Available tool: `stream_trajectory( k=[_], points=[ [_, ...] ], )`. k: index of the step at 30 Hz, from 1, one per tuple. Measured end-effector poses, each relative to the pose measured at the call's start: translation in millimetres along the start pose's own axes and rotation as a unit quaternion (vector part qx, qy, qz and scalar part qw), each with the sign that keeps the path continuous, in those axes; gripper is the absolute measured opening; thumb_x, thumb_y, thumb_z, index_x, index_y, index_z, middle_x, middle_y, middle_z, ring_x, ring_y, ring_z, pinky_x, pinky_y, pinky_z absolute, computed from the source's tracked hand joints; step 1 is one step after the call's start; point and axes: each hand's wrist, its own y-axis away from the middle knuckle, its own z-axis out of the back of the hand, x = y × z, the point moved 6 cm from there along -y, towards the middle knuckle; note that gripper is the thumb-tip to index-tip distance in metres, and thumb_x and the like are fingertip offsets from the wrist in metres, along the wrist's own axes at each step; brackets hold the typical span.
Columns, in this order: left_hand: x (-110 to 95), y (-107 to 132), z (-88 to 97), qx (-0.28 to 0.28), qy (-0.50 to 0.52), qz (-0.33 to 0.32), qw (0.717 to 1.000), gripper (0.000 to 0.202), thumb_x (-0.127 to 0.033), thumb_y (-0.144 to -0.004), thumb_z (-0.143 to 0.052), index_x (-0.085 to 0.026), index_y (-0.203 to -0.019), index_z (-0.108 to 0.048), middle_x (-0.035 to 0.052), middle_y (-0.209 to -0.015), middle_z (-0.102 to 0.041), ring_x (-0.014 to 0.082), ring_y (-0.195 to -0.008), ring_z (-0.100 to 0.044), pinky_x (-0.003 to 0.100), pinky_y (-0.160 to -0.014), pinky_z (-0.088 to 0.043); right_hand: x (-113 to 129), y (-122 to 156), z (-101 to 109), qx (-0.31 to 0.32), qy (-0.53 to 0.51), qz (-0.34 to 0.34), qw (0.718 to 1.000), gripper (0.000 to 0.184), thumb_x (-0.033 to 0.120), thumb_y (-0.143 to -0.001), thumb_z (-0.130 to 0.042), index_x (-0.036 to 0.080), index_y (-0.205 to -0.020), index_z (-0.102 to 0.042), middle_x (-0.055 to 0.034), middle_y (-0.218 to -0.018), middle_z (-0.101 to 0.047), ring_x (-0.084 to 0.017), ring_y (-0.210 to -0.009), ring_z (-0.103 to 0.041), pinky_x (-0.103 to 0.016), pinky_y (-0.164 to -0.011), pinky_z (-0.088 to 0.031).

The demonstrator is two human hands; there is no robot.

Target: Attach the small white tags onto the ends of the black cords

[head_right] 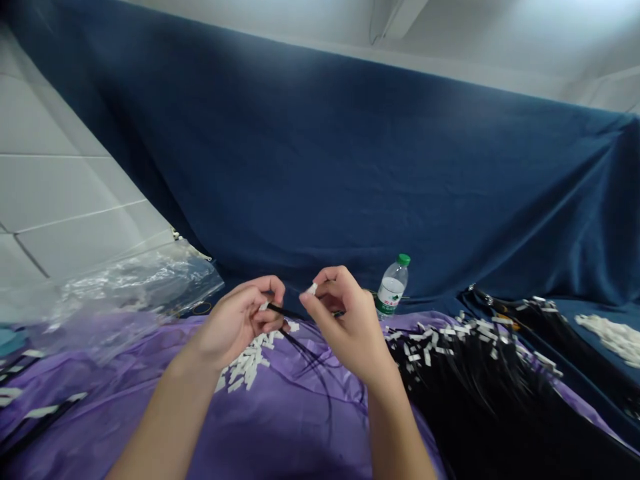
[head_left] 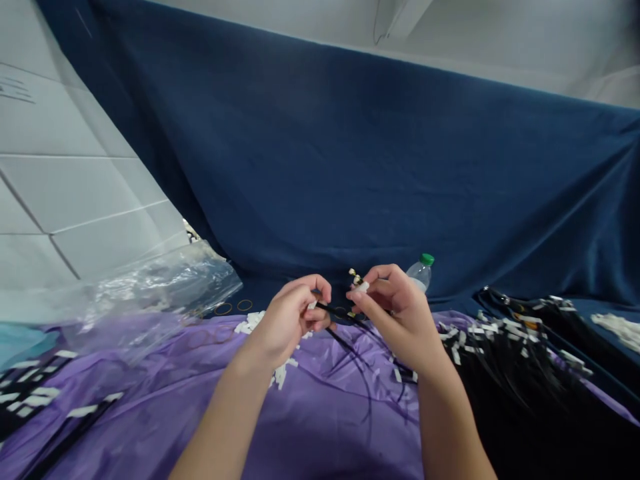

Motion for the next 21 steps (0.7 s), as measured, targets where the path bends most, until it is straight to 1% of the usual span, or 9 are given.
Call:
stream_trajectory(
  k=[3, 5, 7, 10, 12, 14, 15, 18, 21],
  points=[
    [1, -1, -1.2, -0.004, -0.034, -0.005, 0.999, 0.007, -0.013, -0.066, -0.044, -0.016, -0.061, -0.046, -0.0055, -0.055, -0.031, 0.0042, -0.043, -0.025, 0.021, -0.048, -0.033, 3, 1, 1, -0.013, 0.063, 0.018, 0.998, 0.017, 0.030, -0.087, -0.063, 0.019, -0.098, -0.057, -0.0016, -0.083, -0.067, -0.011, -0.064, -0.064, -0.023, -0.058, -0.052],
    [4, 0, -5.3, 0.014, -0.061, 0.011, 0.998, 0.010, -0.018, -0.073, -0.046, -0.016, -0.064, -0.048, -0.0049, -0.059, -0.037, 0.0037, -0.041, -0.027, 0.023, -0.049, -0.037, 8, 2, 1, -0.013, 0.089, 0.047, 0.995, 0.018, 0.028, -0.086, -0.063, 0.020, -0.102, -0.058, -0.0007, -0.082, -0.068, -0.011, -0.066, -0.065, -0.023, -0.059, -0.052],
    [6, 1, -9.2, 0.033, -0.086, 0.030, 0.995, 0.019, -0.029, -0.082, -0.047, -0.016, -0.069, -0.051, -0.0039, -0.064, -0.044, 0.0031, -0.041, -0.028, 0.024, -0.049, -0.040, 17, 3, 0, -0.013, 0.124, 0.092, 0.988, 0.016, 0.025, -0.088, -0.061, 0.022, -0.104, -0.061, -0.0012, -0.086, -0.069, -0.012, -0.070, -0.065, -0.024, -0.063, -0.053],
    [7, 3, -10.3, 0.039, -0.091, 0.037, 0.994, 0.040, -0.052, -0.088, -0.045, -0.016, -0.071, -0.054, -0.0037, -0.062, -0.044, 0.0033, -0.041, -0.024, 0.021, -0.043, -0.031, 27, 7, -4, 0.022, 0.197, 0.154, 0.968, 0.022, 0.021, -0.094, -0.051, 0.025, -0.112, -0.064, -0.0038, -0.099, -0.069, -0.014, -0.082, -0.066, -0.029, -0.072, -0.053],
    [9, 4, -8.6, 0.040, -0.083, 0.040, 0.995, 0.047, -0.059, -0.087, -0.045, -0.016, -0.072, -0.055, -0.0046, -0.057, -0.040, 0.0039, -0.041, -0.022, 0.020, -0.041, -0.024, 29, 9, -8, 0.049, 0.233, 0.172, 0.956, 0.029, 0.021, -0.097, -0.047, 0.026, -0.123, -0.059, -0.0043, -0.103, -0.069, -0.015, -0.088, -0.066, -0.030, -0.075, -0.053],
    [13, 4, -4.7, 0.035, -0.080, 0.048, 0.995, 0.045, -0.059, -0.085, -0.050, -0.016, -0.074, -0.056, -0.0054, -0.054, -0.038, 0.0045, -0.042, -0.024, 0.020, -0.041, -0.023, 30, 10, -9, 0.047, 0.250, 0.178, 0.951, 0.031, 0.023, -0.096, -0.050, 0.025, -0.127, -0.054, -0.0040, -0.103, -0.069, -0.016, -0.087, -0.066, -0.030, -0.074, -0.053],
    [15, 4, -1.9, 0.027, -0.081, 0.050, 0.995, 0.043, -0.059, -0.084, -0.053, -0.017, -0.076, -0.057, -0.0054, -0.054, -0.039, 0.0049, -0.042, -0.026, 0.020, -0.041, -0.025, 30, 11, -9, 0.040, 0.255, 0.181, 0.949, 0.030, 0.024, -0.095, -0.052, 0.024, -0.125, -0.055, -0.0037, -0.102, -0.069, -0.015, -0.086, -0.066, -0.030, -0.073, -0.053],
    [16, 4, 3.8, 0.011, -0.105, 0.043, 0.993, 0.039, -0.056, -0.081, -0.059, -0.018, -0.078, -0.057, -0.0038, -0.059, -0.045, 0.0061, -0.045, -0.036, 0.020, -0.044, -0.033, 32, 12, -11, 0.037, 0.251, 0.199, 0.947, 0.014, 0.022, -0.095, -0.053, 0.023, -0.106, -0.062, -0.0021, -0.096, -0.070, -0.015, -0.085, -0.065, -0.030, -0.076, -0.051],
    [10, 5, 0.5, 0.041, -0.131, 0.028, 0.990, 0.036, -0.051, -0.084, -0.057, -0.017, -0.072, -0.055, -0.0039, -0.059, -0.044, 0.0053, -0.044, -0.036, 0.020, -0.045, -0.037, 31, 12, -11, 0.026, 0.226, 0.180, 0.957, 0.014, 0.023, -0.094, -0.054, 0.023, -0.105, -0.062, -0.0035, -0.099, -0.068, -0.016, -0.088, -0.064, -0.030, -0.076, -0.052]
  ],
)
